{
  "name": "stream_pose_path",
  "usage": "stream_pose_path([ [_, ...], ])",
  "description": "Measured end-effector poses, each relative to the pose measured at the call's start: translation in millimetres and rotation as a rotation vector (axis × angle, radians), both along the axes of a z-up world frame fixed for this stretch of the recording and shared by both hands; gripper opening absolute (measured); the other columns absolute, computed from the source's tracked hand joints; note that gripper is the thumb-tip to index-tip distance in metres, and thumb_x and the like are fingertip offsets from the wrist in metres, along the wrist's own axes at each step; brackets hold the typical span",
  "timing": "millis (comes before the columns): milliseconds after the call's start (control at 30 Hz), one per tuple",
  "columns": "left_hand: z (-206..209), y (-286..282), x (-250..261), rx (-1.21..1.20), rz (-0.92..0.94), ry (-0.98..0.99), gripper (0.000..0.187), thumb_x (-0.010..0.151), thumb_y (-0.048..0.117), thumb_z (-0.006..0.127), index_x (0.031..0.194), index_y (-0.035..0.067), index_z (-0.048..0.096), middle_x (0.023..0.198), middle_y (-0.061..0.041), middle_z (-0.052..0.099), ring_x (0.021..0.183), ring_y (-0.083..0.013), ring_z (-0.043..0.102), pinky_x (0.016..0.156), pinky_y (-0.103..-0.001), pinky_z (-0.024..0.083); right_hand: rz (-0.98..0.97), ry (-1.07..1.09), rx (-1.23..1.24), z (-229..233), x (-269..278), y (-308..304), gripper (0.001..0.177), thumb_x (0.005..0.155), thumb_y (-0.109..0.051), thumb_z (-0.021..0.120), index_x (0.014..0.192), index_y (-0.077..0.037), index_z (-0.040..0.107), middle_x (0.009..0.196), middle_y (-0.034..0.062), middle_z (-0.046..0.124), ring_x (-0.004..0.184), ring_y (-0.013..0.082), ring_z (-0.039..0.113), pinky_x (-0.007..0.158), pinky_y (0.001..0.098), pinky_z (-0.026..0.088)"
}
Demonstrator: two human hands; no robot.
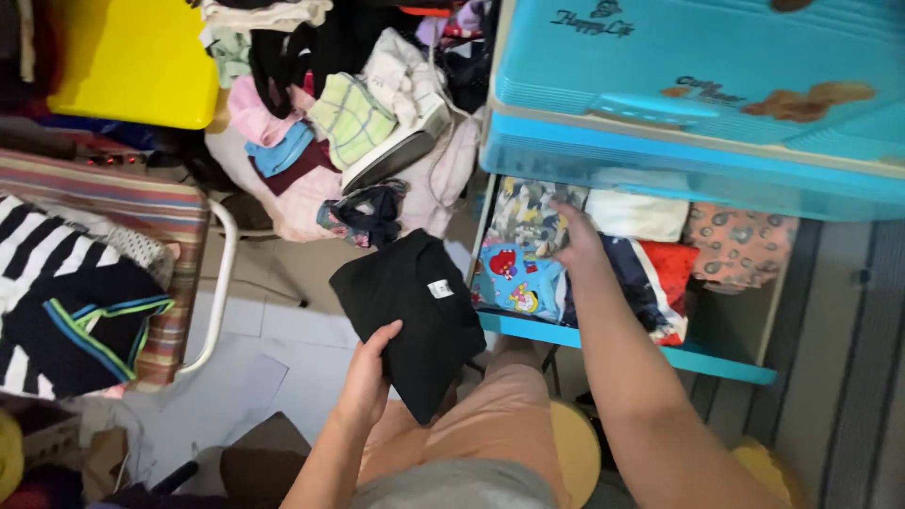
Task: Organizing and putting away folded clothes into the drawers of a plastic dresser.
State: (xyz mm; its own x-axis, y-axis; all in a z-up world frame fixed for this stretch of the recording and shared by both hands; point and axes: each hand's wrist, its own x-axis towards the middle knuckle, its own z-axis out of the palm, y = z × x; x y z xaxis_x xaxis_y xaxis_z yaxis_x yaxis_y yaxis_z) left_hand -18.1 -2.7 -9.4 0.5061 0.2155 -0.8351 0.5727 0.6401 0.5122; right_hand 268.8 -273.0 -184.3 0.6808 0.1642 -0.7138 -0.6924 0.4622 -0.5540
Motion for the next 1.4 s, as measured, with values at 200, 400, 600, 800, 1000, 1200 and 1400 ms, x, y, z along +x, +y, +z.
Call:
stream_pose_path([
  [200,-39,-4,-8,0.026,0.099,-0.009,0.054,0.085,0.030,0.068,0.129,-0.002,0.063,0.118,-0.017,0.073,0.108,-0.0291,0.069,0.096,-0.043,0.052,0.024,0.174,0.007,78,-94,-36,0.042,0.082,-0.023,0.071,0.121,-0.008,0.064,0.111,0.0125,0.073,0.096,0.0307,0.073,0.081,0.0531,0.059],
  [400,-54,-22,-1,-0.067,0.017,-0.190,0.050,0.087,0.027,0.068,0.126,-0.003,0.066,0.116,-0.016,0.074,0.104,-0.0279,0.070,0.094,-0.040,0.054,0.231,0.084,0.121,196,-180,-19,0.056,0.081,-0.021,0.075,0.131,0.001,0.061,0.119,0.0167,0.073,0.104,0.0282,0.073,0.092,0.0451,0.060],
  [600,-93,-44,0,-0.523,0.037,-0.365,0.054,0.095,0.044,0.054,0.129,0.003,0.066,0.123,-0.012,0.073,0.109,-0.0268,0.068,0.101,-0.041,0.051,0.453,-0.105,-0.060,205,-198,26,0.063,0.081,-0.023,0.079,0.135,0.002,0.058,0.123,0.0140,0.071,0.106,0.0222,0.071,0.092,0.0397,0.058],
  [800,-32,-24,10,-0.336,0.018,-0.422,0.069,0.099,0.055,0.047,0.150,0.009,0.047,0.151,-0.008,0.057,0.132,-0.0216,0.059,0.112,-0.039,0.044,0.618,-0.137,-0.170,193,-182,24,0.066,0.084,-0.025,0.078,0.140,-0.001,0.052,0.125,0.0120,0.072,0.106,0.0190,0.071,0.093,0.0353,0.058],
  [1000,-12,-49,5,-0.306,-0.223,-0.244,0.072,0.082,0.039,0.066,0.147,0.016,0.043,0.139,-0.008,0.060,0.123,-0.0263,0.061,0.101,-0.044,0.052,0.694,-0.088,-0.103,182,-187,16,0.069,0.083,-0.028,0.079,0.143,-0.006,0.053,0.126,0.0100,0.070,0.107,0.0188,0.070,0.089,0.0347,0.058],
  [1200,-7,-58,19,-0.181,-0.153,-0.219,0.061,0.081,0.025,0.066,0.135,0.000,0.054,0.117,-0.015,0.070,0.100,-0.0275,0.070,0.089,-0.044,0.056,0.742,-0.421,-0.847,46,-141,-75,0.046,0.097,-0.044,0.071,0.128,-0.010,0.065,0.122,0.0071,0.070,0.109,0.0229,0.067,0.093,0.0379,0.057],
  [1400,-11,-37,29,-0.063,-0.185,-0.168,0.054,0.084,0.026,0.066,0.128,-0.005,0.060,0.116,-0.017,0.072,0.100,-0.0271,0.073,0.090,-0.038,0.058,0.865,-0.943,-1.708,44,-60,-144,0.071,0.069,-0.021,0.081,0.134,-0.013,0.054,0.138,0.0128,0.057,0.131,0.0382,0.042,0.097,0.0576,0.034],
])
